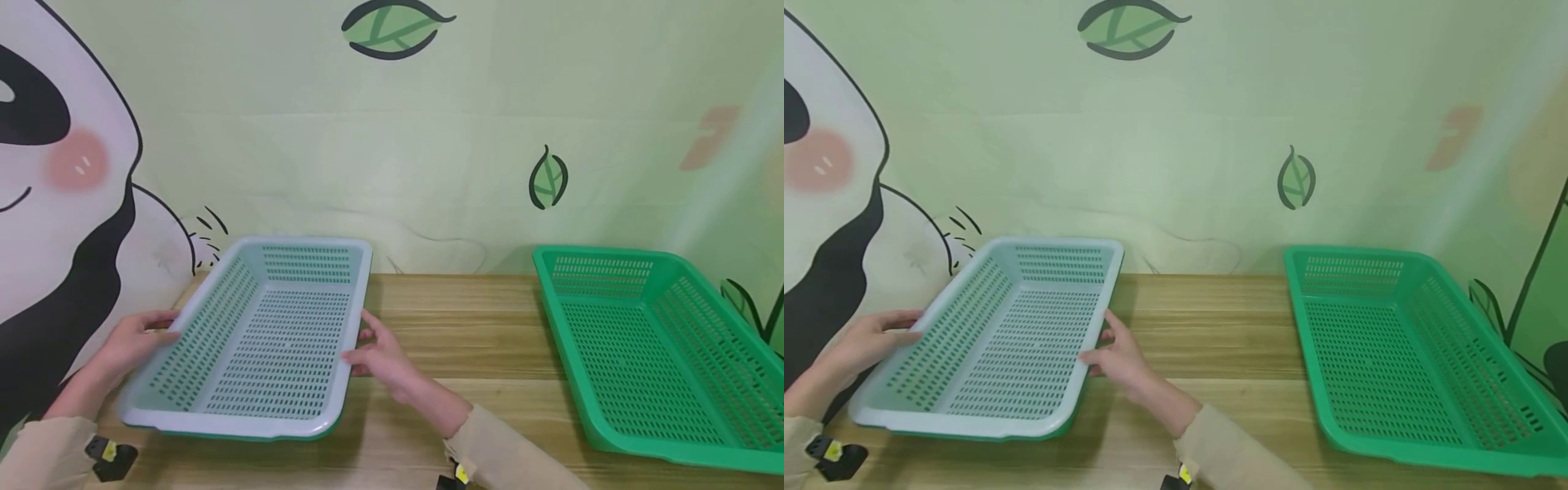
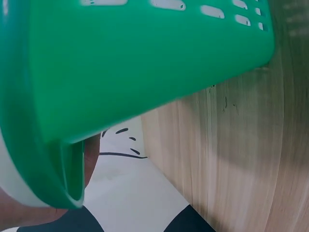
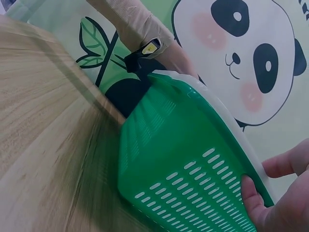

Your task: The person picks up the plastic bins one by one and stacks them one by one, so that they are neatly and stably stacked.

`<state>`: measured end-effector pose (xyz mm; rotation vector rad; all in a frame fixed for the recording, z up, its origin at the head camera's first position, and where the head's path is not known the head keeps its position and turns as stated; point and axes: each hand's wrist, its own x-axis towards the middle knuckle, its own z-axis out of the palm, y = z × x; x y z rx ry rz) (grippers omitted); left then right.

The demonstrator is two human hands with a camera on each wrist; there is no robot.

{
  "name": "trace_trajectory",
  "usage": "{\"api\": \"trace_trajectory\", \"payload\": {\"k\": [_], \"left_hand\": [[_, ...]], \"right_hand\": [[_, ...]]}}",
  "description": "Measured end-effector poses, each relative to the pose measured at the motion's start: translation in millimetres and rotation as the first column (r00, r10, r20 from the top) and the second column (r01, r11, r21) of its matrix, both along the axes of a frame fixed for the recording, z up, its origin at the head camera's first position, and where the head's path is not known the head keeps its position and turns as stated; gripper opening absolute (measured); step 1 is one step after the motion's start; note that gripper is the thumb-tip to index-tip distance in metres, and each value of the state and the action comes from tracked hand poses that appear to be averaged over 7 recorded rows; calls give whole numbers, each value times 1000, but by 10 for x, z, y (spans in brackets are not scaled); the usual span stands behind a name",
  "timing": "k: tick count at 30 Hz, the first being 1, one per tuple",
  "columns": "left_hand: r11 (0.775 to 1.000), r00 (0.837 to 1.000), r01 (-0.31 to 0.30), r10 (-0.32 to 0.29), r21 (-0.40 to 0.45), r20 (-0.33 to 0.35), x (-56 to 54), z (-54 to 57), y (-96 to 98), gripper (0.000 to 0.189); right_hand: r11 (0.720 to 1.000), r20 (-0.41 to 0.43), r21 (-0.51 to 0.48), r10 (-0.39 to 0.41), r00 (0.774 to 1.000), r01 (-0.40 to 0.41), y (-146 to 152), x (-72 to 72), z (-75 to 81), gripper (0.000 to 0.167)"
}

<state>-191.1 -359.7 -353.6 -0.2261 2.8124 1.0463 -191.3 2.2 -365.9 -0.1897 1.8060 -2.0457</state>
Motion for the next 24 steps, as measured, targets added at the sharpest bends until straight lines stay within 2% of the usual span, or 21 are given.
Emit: {"api": "trace_trajectory", "payload": {"k": [15, 24], "left_hand": [[1000, 1000, 9, -10, 29, 29, -36, 75, 170, 56], [998, 999, 34, -34, 43, 4, -7, 111, 289, 53]], "right_hand": [[1000, -18, 23, -4, 1000, 4, 157, -52, -23, 81], [1000, -16, 11, -4, 1000, 4, 258, -73, -25, 80]]}}
